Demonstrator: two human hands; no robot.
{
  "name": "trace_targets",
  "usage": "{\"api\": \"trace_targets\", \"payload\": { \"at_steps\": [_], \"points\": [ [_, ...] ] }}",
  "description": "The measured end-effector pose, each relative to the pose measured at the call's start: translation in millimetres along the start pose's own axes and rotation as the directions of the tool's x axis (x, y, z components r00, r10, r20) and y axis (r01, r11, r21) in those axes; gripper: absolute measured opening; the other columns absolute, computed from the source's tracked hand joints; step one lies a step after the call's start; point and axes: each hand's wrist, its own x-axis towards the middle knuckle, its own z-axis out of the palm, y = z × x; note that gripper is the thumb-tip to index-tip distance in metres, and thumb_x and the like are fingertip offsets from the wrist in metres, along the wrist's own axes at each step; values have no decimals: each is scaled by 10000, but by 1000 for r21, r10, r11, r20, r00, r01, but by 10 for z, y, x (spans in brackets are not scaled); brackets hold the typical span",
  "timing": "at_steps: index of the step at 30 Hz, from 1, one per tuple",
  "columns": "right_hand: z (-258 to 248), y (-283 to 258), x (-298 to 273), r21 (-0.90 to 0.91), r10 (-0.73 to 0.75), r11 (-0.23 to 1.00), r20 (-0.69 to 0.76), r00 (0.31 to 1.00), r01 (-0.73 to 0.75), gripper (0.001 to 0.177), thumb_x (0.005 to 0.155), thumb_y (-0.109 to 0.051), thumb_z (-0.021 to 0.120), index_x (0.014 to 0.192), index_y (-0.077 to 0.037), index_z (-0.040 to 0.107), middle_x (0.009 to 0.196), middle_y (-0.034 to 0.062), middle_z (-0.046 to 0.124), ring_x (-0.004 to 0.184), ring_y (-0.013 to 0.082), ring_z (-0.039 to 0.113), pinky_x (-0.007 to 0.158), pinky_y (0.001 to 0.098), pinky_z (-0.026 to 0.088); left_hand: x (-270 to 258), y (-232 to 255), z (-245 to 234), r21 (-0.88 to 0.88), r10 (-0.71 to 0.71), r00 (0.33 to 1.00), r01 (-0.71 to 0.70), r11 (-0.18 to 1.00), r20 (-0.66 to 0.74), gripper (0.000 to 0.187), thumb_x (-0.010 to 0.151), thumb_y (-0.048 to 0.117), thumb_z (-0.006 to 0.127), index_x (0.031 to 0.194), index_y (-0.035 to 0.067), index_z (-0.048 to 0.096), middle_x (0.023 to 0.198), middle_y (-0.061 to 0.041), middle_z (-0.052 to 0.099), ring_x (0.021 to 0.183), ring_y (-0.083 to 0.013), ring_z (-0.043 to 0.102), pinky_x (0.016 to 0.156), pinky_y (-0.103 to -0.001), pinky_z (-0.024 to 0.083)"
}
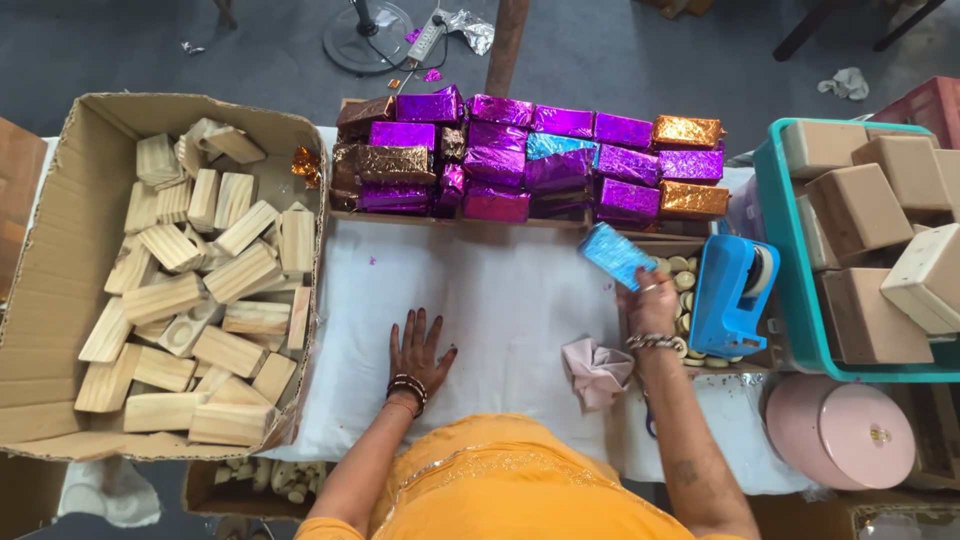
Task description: Wrapping wooden blocks in decorative foil and organizing them.
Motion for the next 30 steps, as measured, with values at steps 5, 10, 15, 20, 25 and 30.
{"api": "trace_targets", "payload": {
  "at_steps": [5,10,15,20,25,30],
  "points": [
    [-64,-573,764,-152,-195,973,-151,969,172,363,974,-304,780,1183,-92,573,941,24,719,627,156,697,487,298,552,15,-3,-21,-11,28,993,-29,1000,-115,689,916,518,555,1500,167,456,1622,-153,316,1533,-311,216,1223,-581,116],
    [121,-849,1353,-162,-162,978,-186,969,133,377,958,-335,774,1203,-111,597,881,62,714,590,163,673,448,286,533,31,21,-93,-4,35,991,-36,999,-129,685,915,509,560,1495,159,459,1616,-156,328,1526,-306,226,1220,-575,121],
    [473,-949,1668,-198,-63,980,-160,985,31,349,947,-339,771,1179,-123,625,905,24,715,631,148,693,471,281,559,63,48,-178,-3,15,995,-15,1000,-104,689,903,512,563,1493,173,454,1608,-140,330,1518,-297,233,1218,-566,121],
    [746,-1018,1793,-308,56,943,-226,972,-126,291,924,-327,732,1148,-153,669,935,2,693,669,167,671,521,314,576,72,67,-255,25,-12,1000,12,1000,-10,682,908,520,552,1490,182,443,1597,-138,334,1507,-291,233,1211,-549,121],
    [490,-752,2116,-336,-44,941,-212,976,-31,259,979,-302,741,1103,-79,691,937,25,678,714,137,659,579,319,628,59,60,-219,8,-10,999,10,1000,-47,674,904,516,557,1484,189,452,1597,-130,343,1509,-283,241,1220,-552,126],
    [553,-702,1280,-675,-509,684,-172,844,275,266,957,-319,737,1022,-64,704,901,55,689,737,169,665,665,387,573,84,52,-193,0,-6,997,6,1000,-73,678,897,513,562,1484,191,458,1595,-127,349,1506,-279,248,1218,-550,132]
  ]
}}
